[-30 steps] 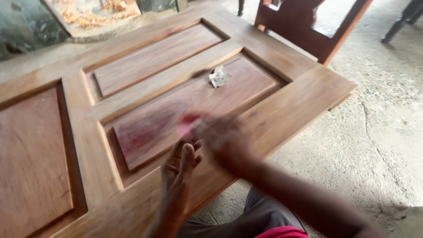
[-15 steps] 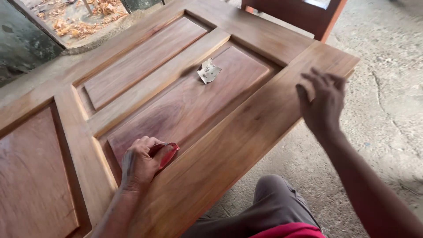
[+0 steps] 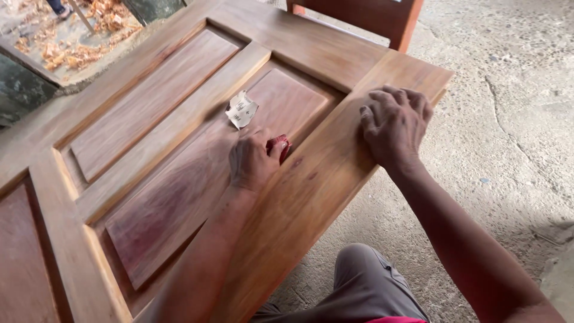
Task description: Sanding the panels and frame of a wooden door using sandpaper.
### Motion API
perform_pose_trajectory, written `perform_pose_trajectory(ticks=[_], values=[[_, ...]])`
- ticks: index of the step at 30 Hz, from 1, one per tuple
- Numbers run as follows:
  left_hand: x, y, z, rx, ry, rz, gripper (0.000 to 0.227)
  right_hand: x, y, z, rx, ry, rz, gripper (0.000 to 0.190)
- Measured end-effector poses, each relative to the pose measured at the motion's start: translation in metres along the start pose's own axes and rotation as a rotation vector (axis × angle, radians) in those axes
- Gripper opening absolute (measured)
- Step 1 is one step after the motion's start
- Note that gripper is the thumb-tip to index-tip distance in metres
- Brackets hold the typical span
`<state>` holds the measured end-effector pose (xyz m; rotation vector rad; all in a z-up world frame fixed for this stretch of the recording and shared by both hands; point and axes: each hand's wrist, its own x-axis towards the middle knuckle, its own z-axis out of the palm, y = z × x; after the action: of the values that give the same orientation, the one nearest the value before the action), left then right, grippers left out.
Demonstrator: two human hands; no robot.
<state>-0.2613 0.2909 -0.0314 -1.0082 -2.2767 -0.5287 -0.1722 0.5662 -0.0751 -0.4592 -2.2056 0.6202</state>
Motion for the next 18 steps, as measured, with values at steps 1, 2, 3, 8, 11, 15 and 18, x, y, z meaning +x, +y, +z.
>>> perform_pose_trajectory(ticks=[1, 2, 3, 8, 11, 15, 18], values=[[0.0, 0.0, 0.0, 0.054, -0.052, -0.061, 0.028, -0.001, 0.0, -0.003, 0.017, 0.011, -0.034, 0.035], [0.001, -0.001, -0.002, 0.114, -0.095, -0.128, 0.028, 0.003, -0.002, -0.004, 0.039, 0.022, -0.078, 0.032], [-0.008, -0.005, -0.012, 0.123, -0.085, -0.124, 0.028, 0.005, 0.0, -0.006, 0.048, 0.032, -0.084, 0.032], [-0.064, -0.017, -0.079, 0.118, -0.15, -0.116, 0.019, -0.001, -0.005, -0.011, 0.104, 0.041, -0.093, 0.024], [-0.058, -0.002, -0.097, -0.039, -0.18, -0.091, 0.011, -0.001, -0.005, -0.009, 0.096, 0.026, -0.074, 0.025], [-0.039, -0.023, -0.043, 0.023, -0.192, -0.058, 0.022, 0.002, -0.001, -0.004, 0.113, 0.024, -0.059, 0.027], [-0.023, -0.02, -0.029, -0.024, -0.144, 0.032, 0.027, 0.002, 0.0, -0.006, 0.098, 0.017, -0.081, 0.026]])
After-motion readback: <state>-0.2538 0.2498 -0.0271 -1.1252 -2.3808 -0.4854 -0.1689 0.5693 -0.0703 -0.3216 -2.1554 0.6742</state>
